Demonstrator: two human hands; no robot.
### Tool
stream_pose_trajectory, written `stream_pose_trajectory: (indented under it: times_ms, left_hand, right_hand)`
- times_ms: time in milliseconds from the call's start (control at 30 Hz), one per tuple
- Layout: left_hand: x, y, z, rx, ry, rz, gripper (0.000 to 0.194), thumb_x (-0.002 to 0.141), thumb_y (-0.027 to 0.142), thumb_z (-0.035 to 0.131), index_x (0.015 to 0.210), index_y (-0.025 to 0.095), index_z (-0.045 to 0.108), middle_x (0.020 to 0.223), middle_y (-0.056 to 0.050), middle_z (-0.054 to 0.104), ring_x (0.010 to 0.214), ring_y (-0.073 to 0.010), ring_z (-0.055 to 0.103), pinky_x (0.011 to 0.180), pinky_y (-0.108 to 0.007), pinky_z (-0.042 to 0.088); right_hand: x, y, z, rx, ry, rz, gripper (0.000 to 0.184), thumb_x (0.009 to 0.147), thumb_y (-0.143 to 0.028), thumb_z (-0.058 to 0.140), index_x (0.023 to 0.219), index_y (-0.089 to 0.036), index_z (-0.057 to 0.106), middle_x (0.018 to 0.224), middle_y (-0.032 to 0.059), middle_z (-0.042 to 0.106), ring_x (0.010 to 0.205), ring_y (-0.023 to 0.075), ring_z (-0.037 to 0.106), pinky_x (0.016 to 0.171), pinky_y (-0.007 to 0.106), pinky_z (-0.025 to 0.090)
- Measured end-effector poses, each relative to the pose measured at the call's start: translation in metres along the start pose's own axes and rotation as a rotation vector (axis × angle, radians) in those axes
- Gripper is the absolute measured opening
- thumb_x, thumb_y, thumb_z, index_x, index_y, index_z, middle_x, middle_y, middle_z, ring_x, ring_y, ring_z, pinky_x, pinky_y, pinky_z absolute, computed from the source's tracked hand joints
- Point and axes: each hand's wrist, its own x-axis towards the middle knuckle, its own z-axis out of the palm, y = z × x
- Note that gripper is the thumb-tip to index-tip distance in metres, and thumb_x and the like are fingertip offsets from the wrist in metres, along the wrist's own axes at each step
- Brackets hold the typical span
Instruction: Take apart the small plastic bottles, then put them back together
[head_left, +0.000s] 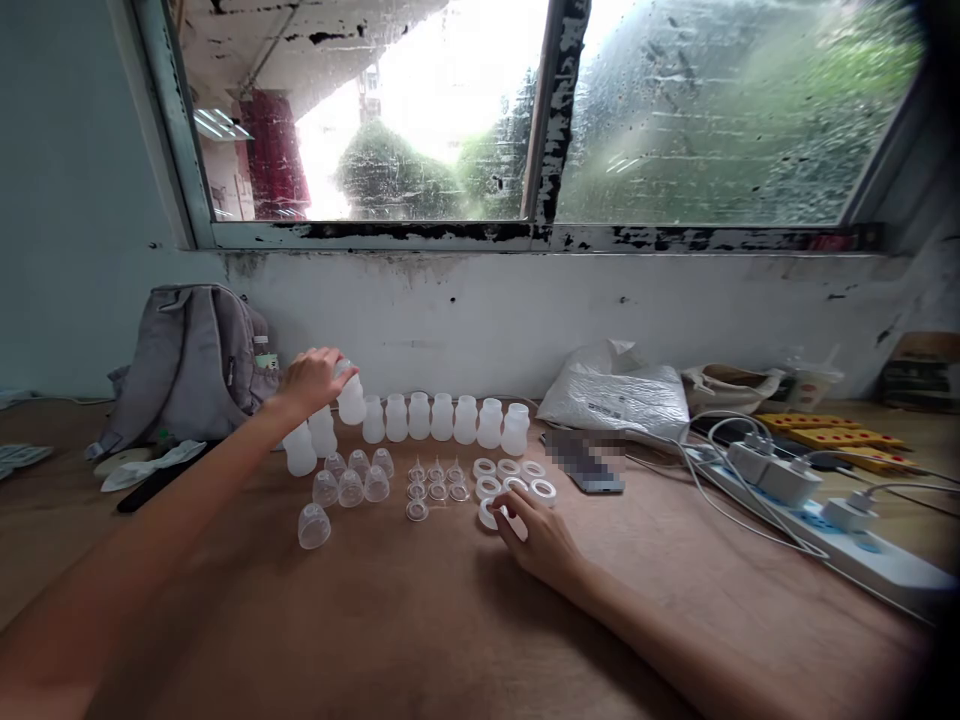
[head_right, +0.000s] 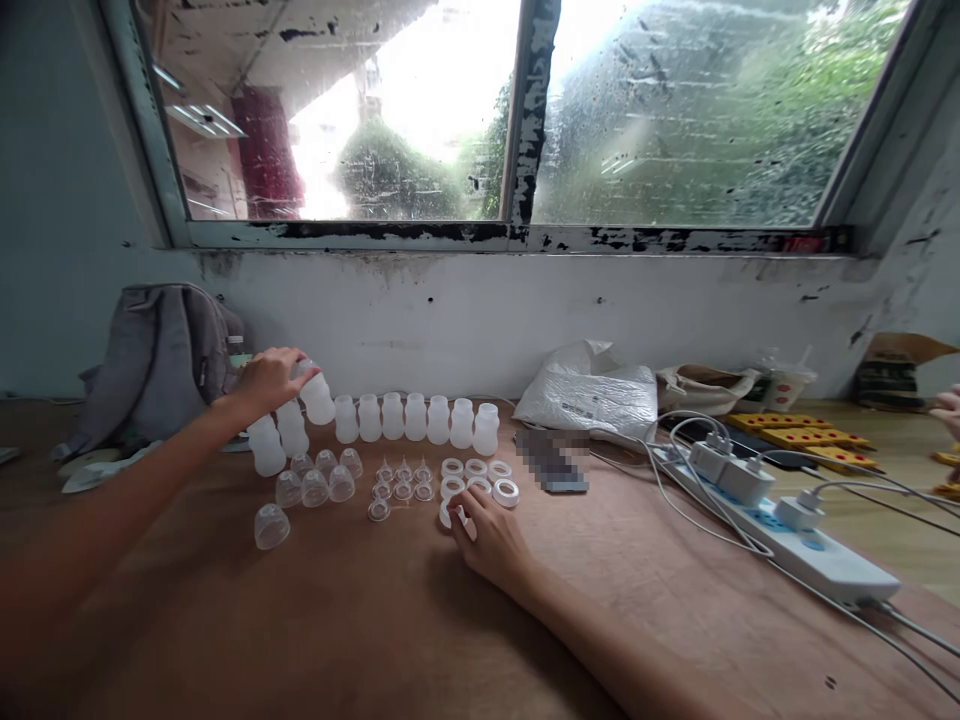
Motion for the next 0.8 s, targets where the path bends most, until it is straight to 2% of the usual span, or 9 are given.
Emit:
stream_pose_trajectory:
  times_ms: [100,167,267,333,433,500,633,733,800]
  left_hand:
    - [-0.029,0.023,-0.029,-0.265,0.136,-0.046,0.039,0.078,0.048,0.043,0.099,0.017,0.052,0.083,-0.005,0.061,0.066,-0.0172,0.057,0.064,-0.028,0.041]
    - [-0.063,0.042,-0.033,-0.486,0.115,-0.101,0.039,0.073,0.051,0.05,0.094,0.019,0.053,0.069,0.0,0.061,0.061,-0.0156,0.057,0.061,-0.026,0.042]
    - [-0.124,0.073,-0.018,-0.921,-0.116,-0.197,0.037,0.068,0.047,0.059,0.092,0.02,0.052,0.066,0.0,0.061,0.057,-0.0153,0.058,0.051,-0.024,0.044]
    - [-0.157,0.089,-0.002,-1.245,-0.312,-0.195,0.031,0.068,0.042,0.061,0.087,0.019,0.051,0.087,-0.004,0.062,0.07,-0.0171,0.06,0.057,-0.025,0.047]
    - [-0.183,0.102,0.015,-1.494,-0.481,-0.216,0.028,0.07,0.039,0.06,0.082,0.018,0.047,0.102,-0.007,0.056,0.069,-0.0141,0.059,0.06,-0.026,0.048]
    - [-0.186,0.103,0.02,-1.541,-0.528,-0.244,0.029,0.07,0.039,0.06,0.082,0.017,0.045,0.101,-0.007,0.055,0.066,-0.0118,0.057,0.059,-0.025,0.047]
    - [-0.184,0.099,0.023,-1.516,-0.546,-0.214,0.032,0.071,0.038,0.06,0.086,0.018,0.04,0.097,-0.005,0.055,0.071,-0.0128,0.058,0.06,-0.024,0.048]
    - [-0.188,0.096,0.026,-1.319,-0.509,-0.103,0.041,0.069,0.034,0.062,0.099,0.021,0.039,0.097,-0.004,0.055,0.076,-0.0135,0.058,0.062,-0.024,0.049]
    - [-0.192,0.094,0.029,-1.119,-0.46,0.036,0.04,0.071,0.034,0.06,0.104,0.022,0.041,0.093,-0.003,0.056,0.069,-0.0117,0.057,0.06,-0.023,0.049]
  right_hand:
    - [0.0,-0.005,-0.002,0.079,0.051,-0.036,0.012,0.081,-0.021,0.041,0.087,-0.019,0.051,0.081,0.0056,0.054,0.075,0.0166,0.052,0.067,0.027,0.042]
    - [-0.001,-0.009,-0.003,0.123,0.076,-0.062,0.018,0.081,-0.023,0.044,0.098,-0.02,0.048,0.087,0.0068,0.054,0.079,0.0173,0.052,0.07,0.029,0.043]
    - [-0.005,-0.017,-0.005,0.138,0.083,-0.146,0.043,0.078,-0.028,0.051,0.117,-0.018,0.035,0.108,0.0124,0.048,0.098,0.0219,0.048,0.082,0.034,0.042]
    - [-0.008,-0.024,-0.006,0.118,0.031,-0.218,0.057,0.075,-0.034,0.056,0.123,-0.017,0.03,0.12,0.0151,0.041,0.111,0.0259,0.04,0.09,0.039,0.037]
    - [-0.01,-0.034,-0.009,0.109,-0.152,-0.269,0.052,0.075,-0.037,0.056,0.12,-0.019,0.037,0.117,0.0123,0.047,0.107,0.0248,0.044,0.089,0.037,0.037]
    - [-0.01,-0.038,-0.009,0.123,-0.242,-0.244,0.046,0.076,-0.036,0.054,0.117,-0.02,0.042,0.109,0.0099,0.053,0.097,0.0219,0.05,0.083,0.034,0.041]
    - [-0.011,-0.039,-0.008,0.132,-0.255,-0.234,0.046,0.074,-0.036,0.055,0.116,-0.018,0.043,0.104,0.0096,0.056,0.092,0.0212,0.052,0.08,0.033,0.042]
    - [-0.012,-0.038,-0.009,0.127,-0.244,-0.276,0.044,0.074,-0.034,0.055,0.114,-0.017,0.046,0.099,0.0097,0.056,0.088,0.0207,0.053,0.077,0.032,0.043]
    - [-0.012,-0.038,-0.01,0.126,-0.244,-0.304,0.044,0.073,-0.032,0.054,0.113,-0.017,0.046,0.096,0.0096,0.056,0.085,0.0203,0.053,0.075,0.031,0.044]
